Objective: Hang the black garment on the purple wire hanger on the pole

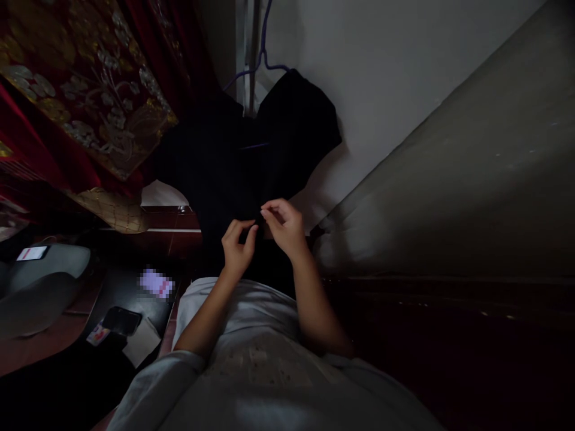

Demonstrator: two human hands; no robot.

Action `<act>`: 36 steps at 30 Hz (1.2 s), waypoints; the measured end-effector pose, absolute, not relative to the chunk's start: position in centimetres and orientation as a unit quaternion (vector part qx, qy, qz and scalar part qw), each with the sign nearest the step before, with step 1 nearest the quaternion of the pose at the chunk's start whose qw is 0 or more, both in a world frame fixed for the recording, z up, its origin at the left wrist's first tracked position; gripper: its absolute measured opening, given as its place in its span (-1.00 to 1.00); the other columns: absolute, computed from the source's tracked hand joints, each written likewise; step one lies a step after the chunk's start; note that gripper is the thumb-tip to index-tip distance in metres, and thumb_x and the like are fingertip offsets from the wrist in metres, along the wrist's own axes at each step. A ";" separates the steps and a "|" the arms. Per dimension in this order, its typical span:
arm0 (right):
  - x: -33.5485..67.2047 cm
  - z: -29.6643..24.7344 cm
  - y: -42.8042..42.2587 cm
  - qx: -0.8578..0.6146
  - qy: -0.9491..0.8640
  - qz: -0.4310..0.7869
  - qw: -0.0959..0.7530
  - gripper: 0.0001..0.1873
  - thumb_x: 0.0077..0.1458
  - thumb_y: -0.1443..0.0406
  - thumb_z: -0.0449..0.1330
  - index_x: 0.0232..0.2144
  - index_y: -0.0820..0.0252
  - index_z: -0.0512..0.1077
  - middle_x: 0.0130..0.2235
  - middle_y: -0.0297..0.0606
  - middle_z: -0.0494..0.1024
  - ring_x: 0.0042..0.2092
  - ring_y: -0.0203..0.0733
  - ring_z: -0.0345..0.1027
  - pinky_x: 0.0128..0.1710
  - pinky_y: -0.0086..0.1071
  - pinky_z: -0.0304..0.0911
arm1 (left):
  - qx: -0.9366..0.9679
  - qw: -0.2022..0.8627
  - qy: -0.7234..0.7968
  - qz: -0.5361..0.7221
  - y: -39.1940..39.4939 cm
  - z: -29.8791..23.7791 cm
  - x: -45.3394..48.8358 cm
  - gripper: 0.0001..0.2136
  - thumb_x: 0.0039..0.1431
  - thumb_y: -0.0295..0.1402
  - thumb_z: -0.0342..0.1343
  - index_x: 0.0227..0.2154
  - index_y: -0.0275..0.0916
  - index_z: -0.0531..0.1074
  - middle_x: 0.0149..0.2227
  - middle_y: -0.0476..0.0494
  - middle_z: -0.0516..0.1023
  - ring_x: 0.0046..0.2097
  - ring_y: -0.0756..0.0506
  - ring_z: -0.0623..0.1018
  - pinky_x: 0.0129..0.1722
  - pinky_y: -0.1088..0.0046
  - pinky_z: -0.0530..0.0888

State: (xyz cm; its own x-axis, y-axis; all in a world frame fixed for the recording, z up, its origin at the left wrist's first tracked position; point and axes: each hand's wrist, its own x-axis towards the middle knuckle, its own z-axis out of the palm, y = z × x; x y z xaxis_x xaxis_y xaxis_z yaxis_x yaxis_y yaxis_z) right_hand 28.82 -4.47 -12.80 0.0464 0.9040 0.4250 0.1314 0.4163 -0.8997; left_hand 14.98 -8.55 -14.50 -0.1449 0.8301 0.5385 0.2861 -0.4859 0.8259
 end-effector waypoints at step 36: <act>30.0 0.1 1.2 -0.306 -0.662 0.079 0.680 -0.74 0.34 0.07 0.17 -0.23 0.12 0.46 -0.24 -0.27 0.50 -0.17 -0.21 0.45 -0.13 -0.27 0.45 | 0.789 0.059 0.290 0.539 1.7 2.7 13.4 -0.67 0.42 -0.01 0.10 -0.07 -0.17 0.53 -0.22 -0.14 0.53 -0.09 -0.16 0.59 0.00 0.30 0.49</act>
